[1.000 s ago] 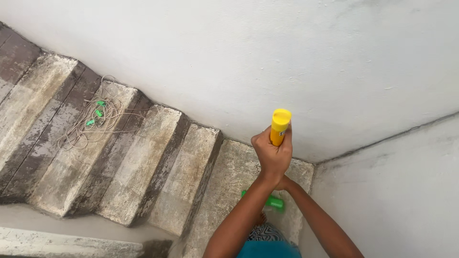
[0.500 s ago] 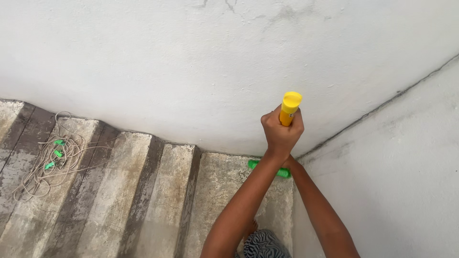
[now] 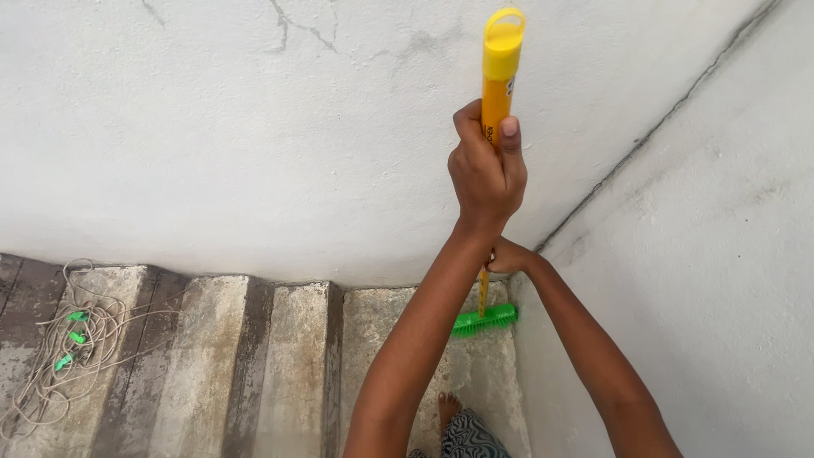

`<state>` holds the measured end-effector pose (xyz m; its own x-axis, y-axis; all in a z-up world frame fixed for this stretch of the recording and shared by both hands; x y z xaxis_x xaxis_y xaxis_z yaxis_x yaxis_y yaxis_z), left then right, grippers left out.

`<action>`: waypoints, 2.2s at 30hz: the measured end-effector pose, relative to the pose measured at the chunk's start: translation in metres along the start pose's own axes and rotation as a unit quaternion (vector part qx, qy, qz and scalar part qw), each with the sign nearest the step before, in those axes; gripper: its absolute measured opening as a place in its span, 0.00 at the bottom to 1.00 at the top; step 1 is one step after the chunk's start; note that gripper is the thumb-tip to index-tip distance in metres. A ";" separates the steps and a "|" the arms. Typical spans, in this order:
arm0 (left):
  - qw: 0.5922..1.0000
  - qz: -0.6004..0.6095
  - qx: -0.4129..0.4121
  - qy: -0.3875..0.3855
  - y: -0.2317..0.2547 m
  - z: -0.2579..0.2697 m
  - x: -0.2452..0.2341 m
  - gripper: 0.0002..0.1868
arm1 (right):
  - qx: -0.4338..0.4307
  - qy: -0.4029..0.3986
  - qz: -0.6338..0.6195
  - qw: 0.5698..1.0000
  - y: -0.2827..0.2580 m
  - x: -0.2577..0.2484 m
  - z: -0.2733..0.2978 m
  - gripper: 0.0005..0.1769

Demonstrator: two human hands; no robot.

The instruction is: The person scrubs the corners and edges of concrete stairs using a green brush attached to a long yellow pole, moving between the steps and the side wall.

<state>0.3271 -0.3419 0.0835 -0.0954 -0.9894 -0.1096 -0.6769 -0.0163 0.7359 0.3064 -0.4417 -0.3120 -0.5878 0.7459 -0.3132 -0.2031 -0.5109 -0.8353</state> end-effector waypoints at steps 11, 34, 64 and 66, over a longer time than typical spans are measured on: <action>0.991 -0.087 0.097 -0.044 -0.068 0.076 0.057 0.17 | 0.111 0.354 -0.111 0.922 0.102 0.008 0.008 0.21; 0.939 0.128 -0.280 -0.151 -0.164 0.132 0.046 0.29 | 0.073 0.441 0.034 0.894 0.055 -0.004 -0.001 0.20; 0.958 0.100 -0.236 -0.130 0.062 0.312 -0.097 0.29 | 0.018 0.421 -0.014 0.907 0.000 0.261 0.155 0.24; 0.959 0.119 -0.232 -0.110 0.052 0.330 -0.104 0.28 | 0.070 0.395 0.006 0.916 0.025 0.259 0.142 0.21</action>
<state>0.0607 -0.1926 -0.0877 -0.3924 -0.9198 -0.0019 -0.2247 0.0938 0.9699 0.0378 -0.3224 -0.3501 0.1488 0.7886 -0.5966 -0.3308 -0.5288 -0.7816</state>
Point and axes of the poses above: each hand's wrist, its own z-axis away from the middle knuckle, its own x-axis out of the palm, y = z × x, the point moved 10 cm from there along -z, towards the middle knuckle, and after that the axes turned 7 degrees about -y, right-handed, at the moved point
